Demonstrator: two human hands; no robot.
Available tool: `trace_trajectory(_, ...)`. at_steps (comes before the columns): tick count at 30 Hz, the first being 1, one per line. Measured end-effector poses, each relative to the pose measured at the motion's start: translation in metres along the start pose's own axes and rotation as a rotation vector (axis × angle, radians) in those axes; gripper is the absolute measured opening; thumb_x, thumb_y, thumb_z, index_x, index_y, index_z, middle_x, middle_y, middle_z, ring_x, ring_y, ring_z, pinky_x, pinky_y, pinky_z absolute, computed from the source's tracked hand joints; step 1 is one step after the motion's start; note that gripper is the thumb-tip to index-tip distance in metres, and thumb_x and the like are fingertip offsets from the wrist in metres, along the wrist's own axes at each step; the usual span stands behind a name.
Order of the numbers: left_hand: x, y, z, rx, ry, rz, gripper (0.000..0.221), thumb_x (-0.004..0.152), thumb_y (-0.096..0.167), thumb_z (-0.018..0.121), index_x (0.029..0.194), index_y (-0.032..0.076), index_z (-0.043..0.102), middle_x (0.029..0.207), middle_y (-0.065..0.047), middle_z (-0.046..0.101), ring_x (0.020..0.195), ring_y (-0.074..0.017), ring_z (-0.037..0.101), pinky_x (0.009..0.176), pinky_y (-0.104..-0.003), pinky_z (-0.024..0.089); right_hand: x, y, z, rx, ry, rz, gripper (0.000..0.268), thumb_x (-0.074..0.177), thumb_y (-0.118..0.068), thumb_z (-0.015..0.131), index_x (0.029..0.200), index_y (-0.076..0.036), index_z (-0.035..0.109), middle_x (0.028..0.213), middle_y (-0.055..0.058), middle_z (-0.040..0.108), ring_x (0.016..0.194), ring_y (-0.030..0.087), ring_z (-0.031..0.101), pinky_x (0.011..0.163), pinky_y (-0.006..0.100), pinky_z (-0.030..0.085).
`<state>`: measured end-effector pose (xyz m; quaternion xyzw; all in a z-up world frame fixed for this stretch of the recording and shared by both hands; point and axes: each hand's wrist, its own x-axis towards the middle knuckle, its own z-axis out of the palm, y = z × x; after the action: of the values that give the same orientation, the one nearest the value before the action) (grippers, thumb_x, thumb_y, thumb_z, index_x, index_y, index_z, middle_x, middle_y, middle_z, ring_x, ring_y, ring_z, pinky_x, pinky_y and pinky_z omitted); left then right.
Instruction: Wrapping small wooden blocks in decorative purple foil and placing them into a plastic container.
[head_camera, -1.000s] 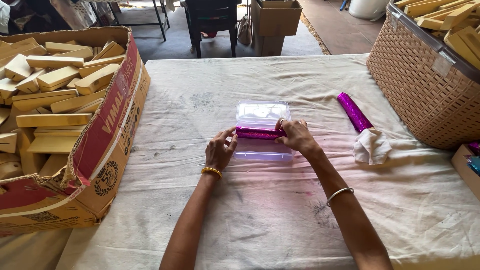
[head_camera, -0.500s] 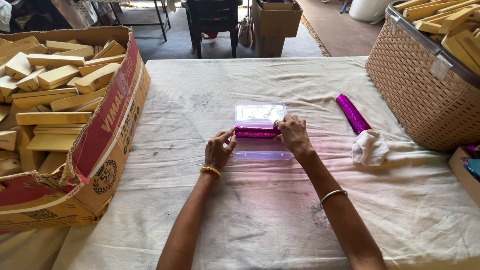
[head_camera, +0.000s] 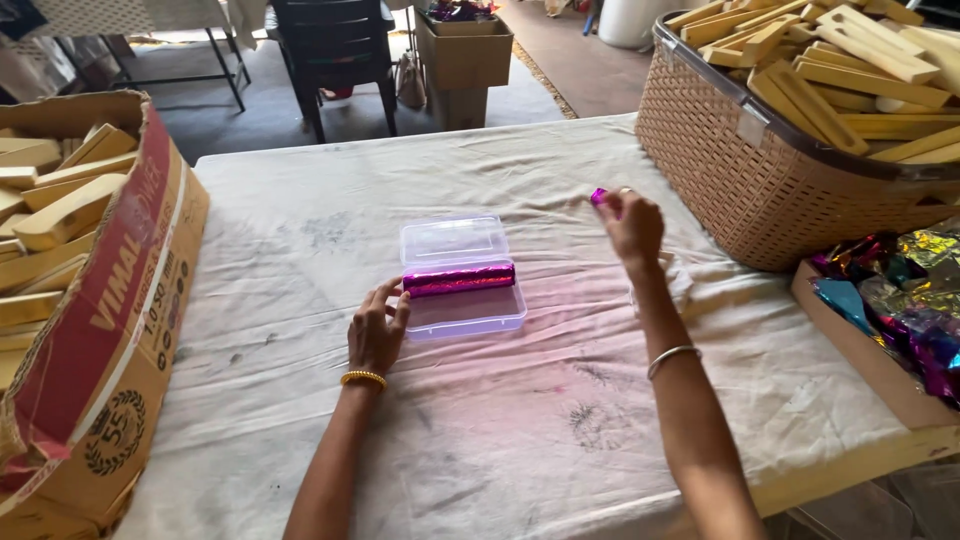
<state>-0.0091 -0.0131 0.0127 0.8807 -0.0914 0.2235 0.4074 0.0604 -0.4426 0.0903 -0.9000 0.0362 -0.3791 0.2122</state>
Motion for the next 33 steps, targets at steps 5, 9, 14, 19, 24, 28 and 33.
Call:
trace_trajectory(5,0.002,-0.006,0.005,0.017,0.006,0.016,0.037,0.1,0.032,0.057,0.132,0.014,0.064,0.114,-0.01,0.074,0.08,-0.0197,0.076,0.069,-0.039,0.063,0.004,0.093,0.022,-0.262,-0.059,0.193,0.028,0.088,-0.035,0.08,0.108,-0.016,0.077,0.097,0.012,0.077,0.094,0.033,0.073,0.079,0.048,0.056)
trace_trajectory(9,0.001,-0.013,0.011,0.038,0.006,0.024,0.037,0.101,0.033,0.056,0.133,0.013,0.062,0.113,-0.009,0.074,0.077,-0.0183,0.076,0.068,-0.038,0.064,0.007,0.121,0.034,-0.246,-0.342,0.551,0.038,0.092,-0.054,0.074,0.106,-0.019,0.079,0.1,0.01,0.079,0.099,0.03,0.075,0.083,0.046,0.058)
trace_trajectory(14,0.002,-0.004,0.006,0.028,-0.001,0.006,0.038,0.1,0.032,0.056,0.133,0.013,0.062,0.113,-0.008,0.074,0.078,-0.0182,0.075,0.067,-0.038,0.064,0.014,0.122,0.04,-0.228,-0.328,0.58,0.04,0.078,-0.05,0.086,0.104,-0.021,0.079,0.103,0.008,0.078,0.098,0.028,0.074,0.083,0.045,0.058)
trace_trajectory(19,0.0,-0.008,0.008,0.029,0.012,0.029,0.038,0.1,0.031,0.058,0.133,0.013,0.062,0.113,-0.008,0.074,0.077,-0.018,0.076,0.069,-0.038,0.064,0.008,0.082,0.03,-0.276,-0.338,0.57,0.046,0.063,-0.042,0.096,0.098,-0.022,0.075,0.099,0.006,0.078,0.096,0.026,0.073,0.082,0.045,0.058)
trace_trajectory(24,-0.001,-0.002,0.004,0.024,0.018,0.02,0.037,0.1,0.03,0.059,0.132,0.013,0.062,0.113,-0.008,0.074,0.076,-0.0183,0.076,0.069,-0.038,0.063,-0.005,0.071,0.039,-0.27,-0.145,0.366,0.046,0.059,-0.027,0.096,0.096,-0.02,0.069,0.09,0.005,0.077,0.084,0.028,0.075,0.08,0.046,0.057)
trace_trajectory(28,0.0,-0.007,0.009,0.023,0.019,0.028,0.036,0.101,0.03,0.057,0.133,0.013,0.062,0.114,-0.009,0.073,0.078,-0.018,0.076,0.069,-0.037,0.064,-0.008,0.016,0.012,-0.274,0.001,0.223,0.044,0.065,-0.026,0.095,0.099,-0.017,0.068,0.074,0.002,0.077,0.072,0.027,0.076,0.084,0.05,0.052)
trace_trajectory(33,0.002,-0.016,0.013,0.026,0.006,0.021,0.04,0.098,0.032,0.06,0.131,0.011,0.062,0.121,-0.013,0.07,0.079,-0.0187,0.075,0.069,-0.038,0.064,-0.005,-0.057,-0.016,0.328,-0.15,-0.023,0.043,0.076,-0.02,0.091,0.108,-0.012,0.064,0.097,0.005,0.077,0.089,0.021,0.078,0.075,0.032,0.062)
